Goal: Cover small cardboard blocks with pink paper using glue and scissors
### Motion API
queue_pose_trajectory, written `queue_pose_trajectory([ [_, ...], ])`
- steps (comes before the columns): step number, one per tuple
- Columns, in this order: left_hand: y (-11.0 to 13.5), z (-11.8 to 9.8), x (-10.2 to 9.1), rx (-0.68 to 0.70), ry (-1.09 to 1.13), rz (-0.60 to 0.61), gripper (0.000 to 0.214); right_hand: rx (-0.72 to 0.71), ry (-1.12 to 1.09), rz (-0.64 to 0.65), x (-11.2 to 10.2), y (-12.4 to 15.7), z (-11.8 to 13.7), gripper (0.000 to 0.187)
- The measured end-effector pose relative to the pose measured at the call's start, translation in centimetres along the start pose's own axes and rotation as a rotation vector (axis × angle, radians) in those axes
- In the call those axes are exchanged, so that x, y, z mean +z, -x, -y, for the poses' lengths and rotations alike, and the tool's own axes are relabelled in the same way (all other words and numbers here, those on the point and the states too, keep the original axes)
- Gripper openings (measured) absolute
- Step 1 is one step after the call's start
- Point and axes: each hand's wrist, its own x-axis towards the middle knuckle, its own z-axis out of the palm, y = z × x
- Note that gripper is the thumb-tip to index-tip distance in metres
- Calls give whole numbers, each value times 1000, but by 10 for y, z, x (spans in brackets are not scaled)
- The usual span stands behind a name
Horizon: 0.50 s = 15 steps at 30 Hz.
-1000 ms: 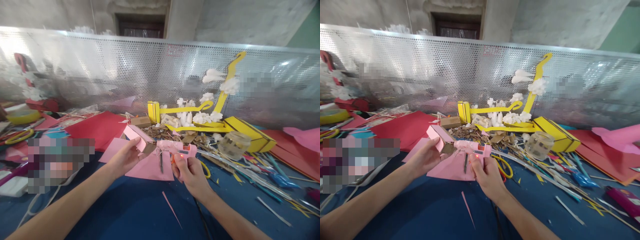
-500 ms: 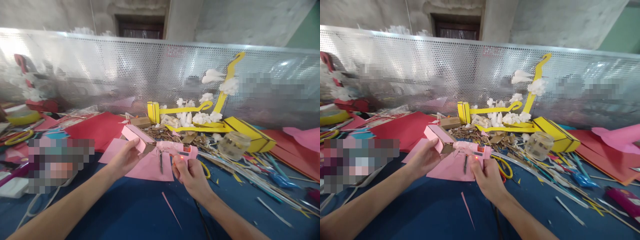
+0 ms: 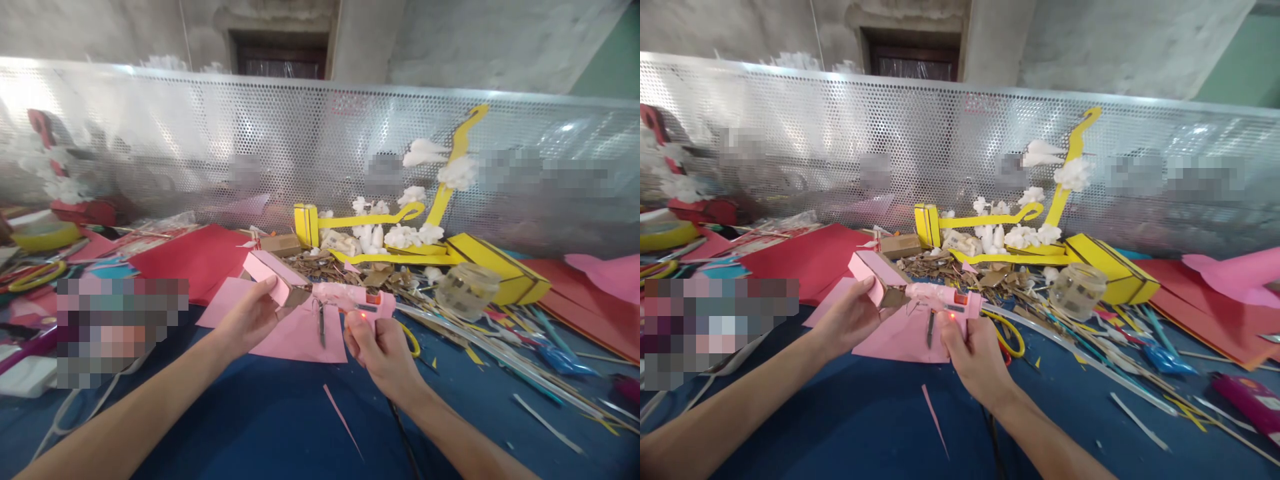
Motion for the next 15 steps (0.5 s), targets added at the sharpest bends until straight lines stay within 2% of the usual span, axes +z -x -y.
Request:
queue_pose_trajectory([
  [6,1,-1,-1,-8,-30,23,39,3,15,-5,0,0,0,64],
  [15,3,-1,3,-12,-50,3,41,1,25,-5,-1,1,2,65],
])
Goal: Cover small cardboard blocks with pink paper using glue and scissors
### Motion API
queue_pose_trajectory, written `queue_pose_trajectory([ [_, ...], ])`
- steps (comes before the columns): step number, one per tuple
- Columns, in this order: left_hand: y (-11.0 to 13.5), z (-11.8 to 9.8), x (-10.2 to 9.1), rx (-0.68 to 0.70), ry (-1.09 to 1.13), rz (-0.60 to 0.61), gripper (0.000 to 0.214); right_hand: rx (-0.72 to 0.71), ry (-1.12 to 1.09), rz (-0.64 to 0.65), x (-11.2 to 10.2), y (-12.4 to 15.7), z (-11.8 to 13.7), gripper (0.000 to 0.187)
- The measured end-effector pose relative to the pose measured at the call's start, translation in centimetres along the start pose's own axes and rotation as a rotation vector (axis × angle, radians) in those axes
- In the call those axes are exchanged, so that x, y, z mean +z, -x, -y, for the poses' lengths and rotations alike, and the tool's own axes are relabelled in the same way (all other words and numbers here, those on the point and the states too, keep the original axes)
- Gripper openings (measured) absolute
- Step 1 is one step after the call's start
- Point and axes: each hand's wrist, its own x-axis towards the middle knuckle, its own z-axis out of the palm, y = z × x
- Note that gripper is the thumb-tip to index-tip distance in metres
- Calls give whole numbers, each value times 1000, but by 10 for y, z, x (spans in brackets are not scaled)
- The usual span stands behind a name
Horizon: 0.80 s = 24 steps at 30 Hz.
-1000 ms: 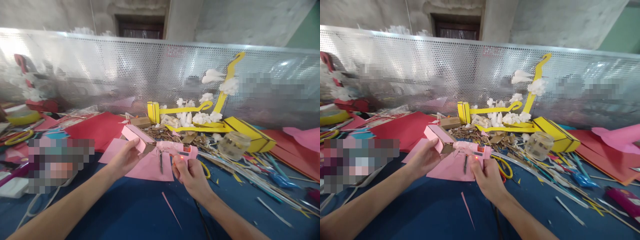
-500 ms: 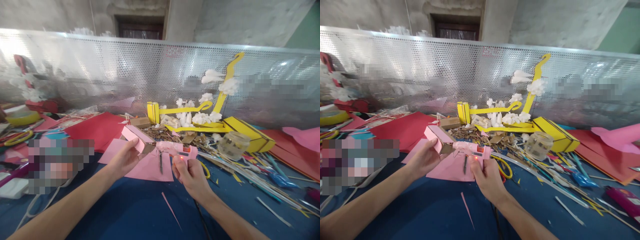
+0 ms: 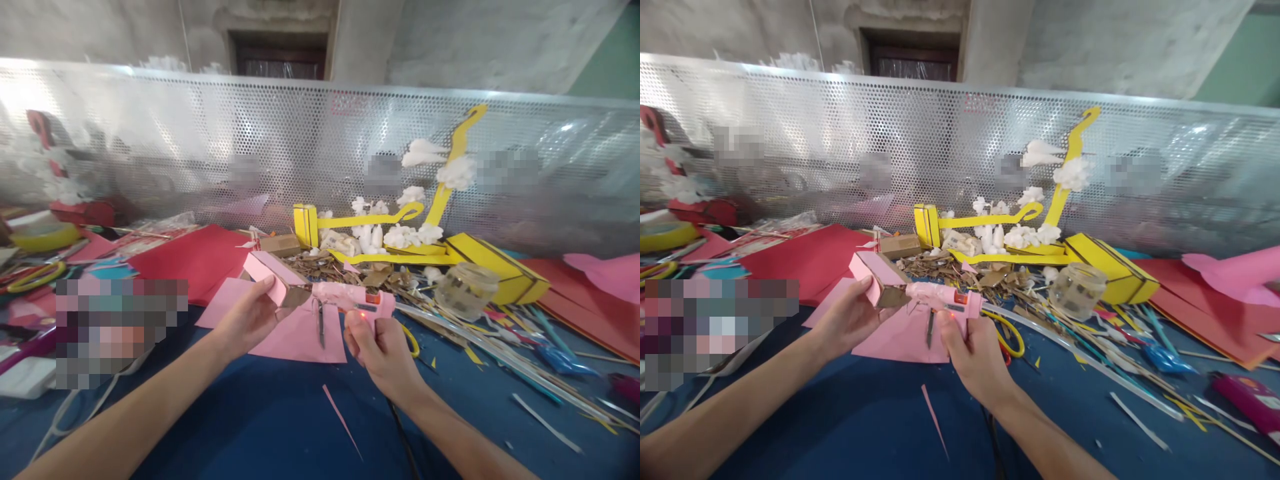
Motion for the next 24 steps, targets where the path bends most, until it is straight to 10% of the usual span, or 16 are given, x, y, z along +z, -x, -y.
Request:
queue_pose_trajectory([
  [24,0,1,0,6,4,-34,43,-28,-53,8,2,0,-2,63],
])
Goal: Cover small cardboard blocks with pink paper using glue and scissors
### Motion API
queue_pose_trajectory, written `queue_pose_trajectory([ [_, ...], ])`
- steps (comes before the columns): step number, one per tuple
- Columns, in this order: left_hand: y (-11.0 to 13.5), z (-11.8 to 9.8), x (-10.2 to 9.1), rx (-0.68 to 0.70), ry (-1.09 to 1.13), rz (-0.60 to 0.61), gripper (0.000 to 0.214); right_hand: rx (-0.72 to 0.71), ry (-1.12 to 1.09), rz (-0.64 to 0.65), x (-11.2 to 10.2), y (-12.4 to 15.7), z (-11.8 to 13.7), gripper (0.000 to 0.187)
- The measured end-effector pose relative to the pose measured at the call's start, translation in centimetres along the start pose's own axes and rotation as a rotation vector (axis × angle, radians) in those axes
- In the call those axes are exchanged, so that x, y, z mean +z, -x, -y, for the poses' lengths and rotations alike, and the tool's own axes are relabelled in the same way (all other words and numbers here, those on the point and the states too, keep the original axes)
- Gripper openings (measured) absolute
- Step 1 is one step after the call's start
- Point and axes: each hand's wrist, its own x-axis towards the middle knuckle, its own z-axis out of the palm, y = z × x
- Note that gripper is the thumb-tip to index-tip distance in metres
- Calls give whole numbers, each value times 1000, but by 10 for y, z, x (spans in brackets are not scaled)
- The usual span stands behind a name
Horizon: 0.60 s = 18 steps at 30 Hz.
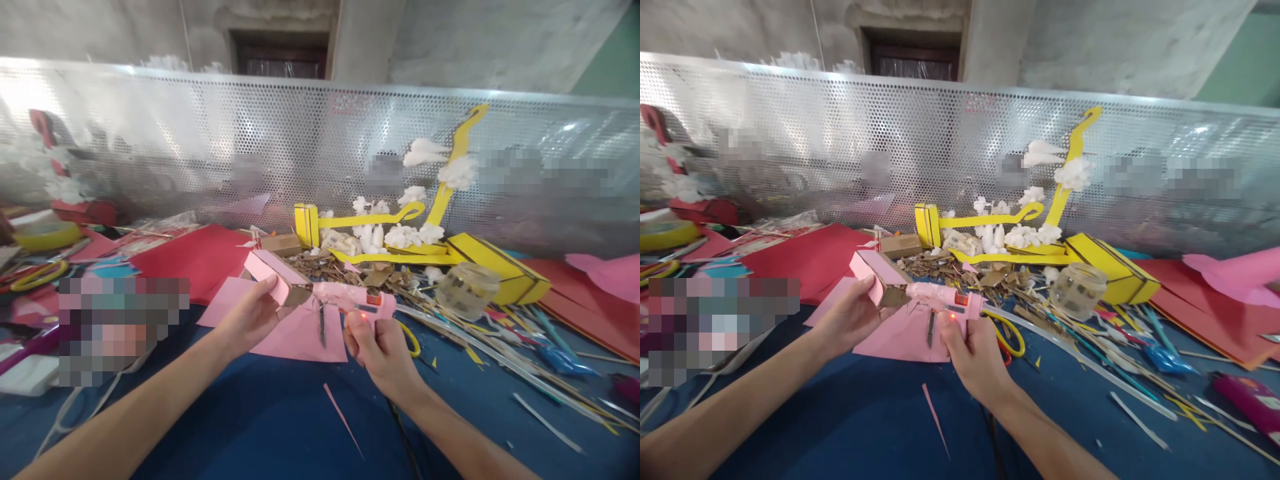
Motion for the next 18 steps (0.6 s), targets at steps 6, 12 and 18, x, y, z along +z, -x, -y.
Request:
queue_pose_trajectory([
  [6,-1,1,-3,2,-21,6,25,5,-1,-2,1,0,1,61],
  [12,0,1,-1,-1,31,35,39,14,22,-12,0,0,1,65],
  [18,-1,0,-1,-7,18,23,45,23,25,-20,-2,-1,-1,66],
])
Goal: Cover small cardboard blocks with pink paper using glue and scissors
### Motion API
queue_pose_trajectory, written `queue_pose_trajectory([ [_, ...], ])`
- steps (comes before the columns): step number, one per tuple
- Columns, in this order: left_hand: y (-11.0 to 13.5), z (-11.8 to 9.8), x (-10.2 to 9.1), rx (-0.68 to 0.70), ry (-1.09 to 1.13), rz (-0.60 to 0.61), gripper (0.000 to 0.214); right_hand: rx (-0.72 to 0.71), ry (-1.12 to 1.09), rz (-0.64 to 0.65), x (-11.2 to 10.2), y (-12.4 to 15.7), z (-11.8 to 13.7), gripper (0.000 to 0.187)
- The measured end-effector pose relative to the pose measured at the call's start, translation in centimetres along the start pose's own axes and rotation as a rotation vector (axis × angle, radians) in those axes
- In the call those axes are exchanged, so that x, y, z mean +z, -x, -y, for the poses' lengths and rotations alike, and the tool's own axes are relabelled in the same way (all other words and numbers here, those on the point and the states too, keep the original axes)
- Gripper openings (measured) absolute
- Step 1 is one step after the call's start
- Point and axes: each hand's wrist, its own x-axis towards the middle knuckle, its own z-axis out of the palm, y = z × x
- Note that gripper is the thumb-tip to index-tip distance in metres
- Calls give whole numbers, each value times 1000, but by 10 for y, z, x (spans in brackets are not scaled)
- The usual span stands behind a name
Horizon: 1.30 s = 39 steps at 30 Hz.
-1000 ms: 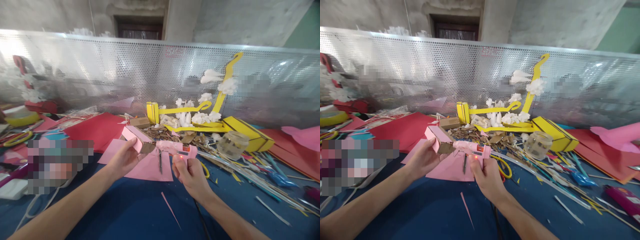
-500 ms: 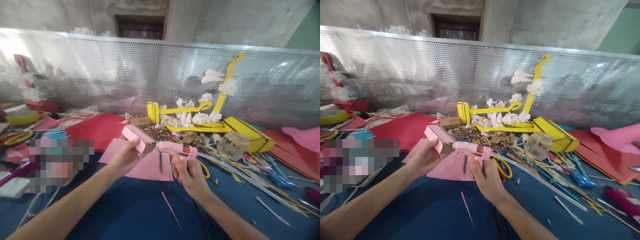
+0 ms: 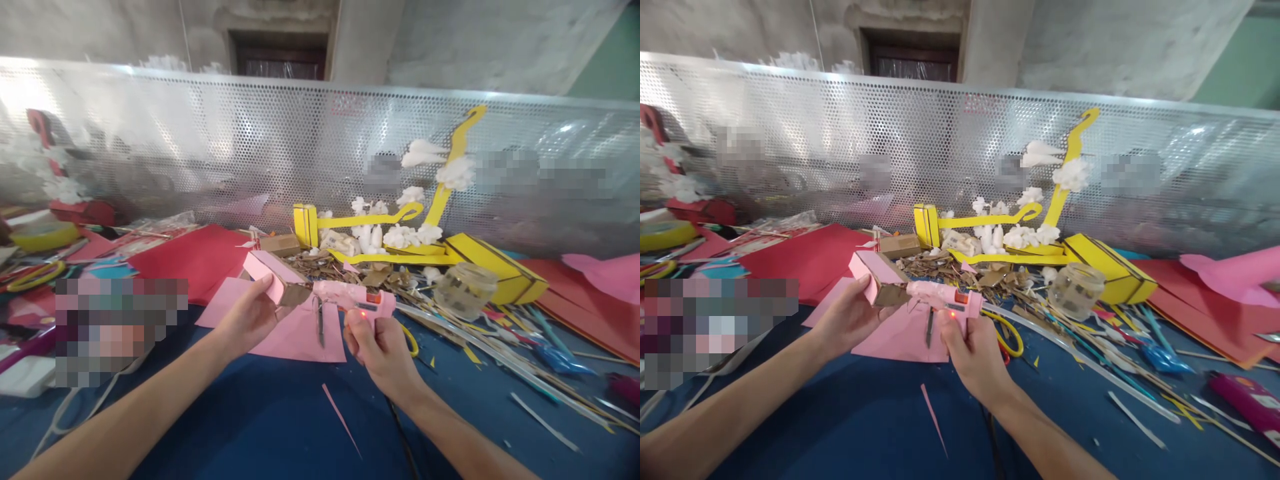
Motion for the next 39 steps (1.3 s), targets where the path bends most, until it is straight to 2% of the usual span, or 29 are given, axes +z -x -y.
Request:
queue_pose_trajectory([
  [11,3,-4,5,1,12,-1,52,4,-90,-22,1,-1,-1,64],
  [20,5,-5,11,-22,59,-29,35,19,-124,-42,2,-1,-2,62],
  [32,5,-5,8,-22,46,7,50,26,-127,-10,2,0,-4,61],
  [39,6,-6,11,-21,13,-26,45,12,-123,-19,2,-1,-5,62],
])
